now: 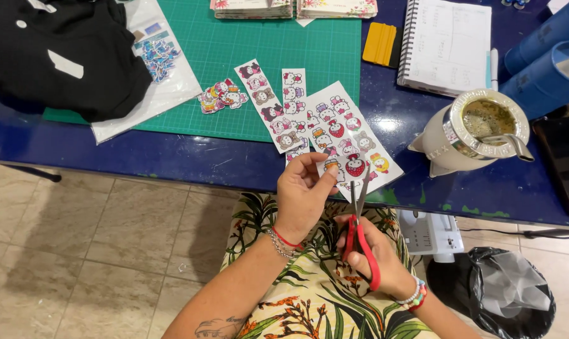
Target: The person uses red-handled scissors to cut out individual cartoon stickers from a printed sheet. They carefully trim around the edges of the characters, holding the paper with one hand and maneuvering the scissors with the other.
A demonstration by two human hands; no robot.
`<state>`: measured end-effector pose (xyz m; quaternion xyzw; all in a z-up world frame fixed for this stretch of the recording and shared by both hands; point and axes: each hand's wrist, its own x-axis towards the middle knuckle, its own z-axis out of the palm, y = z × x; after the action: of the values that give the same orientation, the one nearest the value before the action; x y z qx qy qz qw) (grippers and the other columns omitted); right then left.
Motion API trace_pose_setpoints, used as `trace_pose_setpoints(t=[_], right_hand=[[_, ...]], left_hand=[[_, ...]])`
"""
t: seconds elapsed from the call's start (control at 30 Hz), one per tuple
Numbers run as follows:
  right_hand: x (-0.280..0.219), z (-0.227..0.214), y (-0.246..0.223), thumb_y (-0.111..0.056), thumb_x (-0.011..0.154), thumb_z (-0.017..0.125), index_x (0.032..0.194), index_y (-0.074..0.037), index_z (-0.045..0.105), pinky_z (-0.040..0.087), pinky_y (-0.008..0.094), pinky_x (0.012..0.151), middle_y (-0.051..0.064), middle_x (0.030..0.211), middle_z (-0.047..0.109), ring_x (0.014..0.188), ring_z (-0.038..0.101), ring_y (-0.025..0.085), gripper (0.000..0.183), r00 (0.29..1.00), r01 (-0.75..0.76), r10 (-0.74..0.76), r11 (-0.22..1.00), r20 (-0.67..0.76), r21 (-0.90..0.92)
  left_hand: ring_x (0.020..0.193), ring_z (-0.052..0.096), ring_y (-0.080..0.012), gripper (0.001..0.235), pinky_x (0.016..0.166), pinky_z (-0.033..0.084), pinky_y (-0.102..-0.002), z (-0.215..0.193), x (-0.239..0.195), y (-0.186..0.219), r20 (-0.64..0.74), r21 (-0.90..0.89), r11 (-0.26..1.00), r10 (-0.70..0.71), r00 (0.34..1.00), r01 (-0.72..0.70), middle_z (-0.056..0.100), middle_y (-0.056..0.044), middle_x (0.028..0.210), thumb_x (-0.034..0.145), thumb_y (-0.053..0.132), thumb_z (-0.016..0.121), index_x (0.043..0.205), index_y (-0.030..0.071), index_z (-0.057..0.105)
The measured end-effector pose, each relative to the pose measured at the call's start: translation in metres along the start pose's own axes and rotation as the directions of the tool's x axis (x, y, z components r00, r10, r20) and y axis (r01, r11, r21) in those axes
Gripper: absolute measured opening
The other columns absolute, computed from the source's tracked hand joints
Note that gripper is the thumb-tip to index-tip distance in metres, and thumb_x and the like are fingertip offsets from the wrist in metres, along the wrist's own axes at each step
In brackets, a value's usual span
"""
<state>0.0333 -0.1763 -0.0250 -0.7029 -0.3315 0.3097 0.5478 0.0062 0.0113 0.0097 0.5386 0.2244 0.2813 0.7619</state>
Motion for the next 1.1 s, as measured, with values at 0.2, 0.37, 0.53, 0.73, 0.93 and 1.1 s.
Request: trace_pose_setpoints(t=[0.2, 0.37, 0.53, 0.73, 0.93, 1.1], right_hand=[[0.0, -0.001, -0.007, -0.067, 0.078, 0.068, 0.132, -0.005, 0.062, 0.051, 0.026, 0.057, 0.002, 0.083, 0.069, 0.063, 0.061, 0.011, 0.082, 1.0, -0.002, 0.004, 0.991, -0.016, 0.134], [-0.001, -0.001, -0.009, -0.065, 0.08, 0.069, 0.131, -0.005, 0.063, 0.052, 0.026, 0.057, 0.002, 0.079, 0.07, 0.062, 0.062, 0.011, 0.079, 1.0, 0.025, -0.023, 0.991, -0.013, 0.135], [-0.003, -0.001, -0.006, -0.067, 0.079, 0.069, 0.129, -0.006, 0.064, 0.05, 0.025, 0.055, 0.003, 0.077, 0.07, 0.06, 0.06, 0.01, 0.079, 1.0, 0.022, -0.019, 0.991, -0.019, 0.13], [-0.003, 0.0, -0.002, -0.059, 0.081, 0.073, 0.122, -0.002, 0.065, 0.043, 0.023, 0.053, 0.002, 0.069, 0.066, 0.056, 0.054, 0.009, 0.071, 0.999, 0.022, -0.017, 0.987, -0.031, 0.162], [0.001, -0.001, 0.011, -0.059, 0.082, 0.07, 0.12, -0.007, 0.072, 0.041, 0.023, 0.068, -0.005, 0.073, 0.061, 0.066, 0.051, 0.008, 0.065, 0.995, 0.013, -0.011, 1.0, -0.096, 0.02], [0.008, 0.001, 0.02, -0.038, 0.085, 0.074, 0.117, -0.003, 0.07, 0.053, 0.023, 0.05, 0.002, 0.068, 0.065, 0.052, 0.063, 0.011, 0.047, 0.991, -0.068, 0.086, 0.985, -0.105, 0.158]], left_hand=[[0.072, 0.061, -0.0052, 0.022, 0.066, 0.056, -0.021, -0.003, -0.009, 0.001, 0.126, 0.137, 0.99, 0.007, 0.992, -0.024, 0.065, 0.002, 0.082, 0.09, 0.007, 0.077, 0.111, 0.008, 0.07], [0.071, 0.056, -0.0038, 0.024, 0.063, 0.053, -0.019, -0.006, -0.011, 0.001, 0.14, 0.161, 0.986, 0.028, 0.99, -0.05, 0.064, 0.003, 0.084, 0.089, 0.006, 0.077, 0.113, 0.007, 0.072], [0.071, 0.054, -0.003, 0.026, 0.063, 0.052, -0.018, -0.008, -0.012, -0.001, 0.155, 0.169, 0.984, 0.029, 0.987, -0.056, 0.062, 0.003, 0.085, 0.09, 0.007, 0.077, 0.115, 0.007, 0.072], [0.073, 0.056, -0.0027, 0.028, 0.065, 0.054, -0.018, -0.007, -0.012, -0.001, 0.157, 0.154, 0.986, 0.038, 0.987, -0.063, 0.064, 0.002, 0.087, 0.09, 0.007, 0.076, 0.117, 0.005, 0.072], [0.069, 0.055, -0.0032, 0.026, 0.062, 0.052, -0.018, -0.005, -0.006, -0.001, 0.141, 0.19, 0.981, 0.006, 0.99, -0.033, 0.063, 0.003, 0.084, 0.089, 0.009, 0.077, 0.114, 0.006, 0.073], [0.067, 0.068, -0.009, 0.03, 0.067, 0.065, -0.023, -0.003, 0.001, -0.002, 0.144, 0.184, 0.983, -0.057, 0.988, 0.03, 0.071, -0.003, 0.091, 0.092, 0.012, 0.073, 0.121, 0.005, 0.071]])
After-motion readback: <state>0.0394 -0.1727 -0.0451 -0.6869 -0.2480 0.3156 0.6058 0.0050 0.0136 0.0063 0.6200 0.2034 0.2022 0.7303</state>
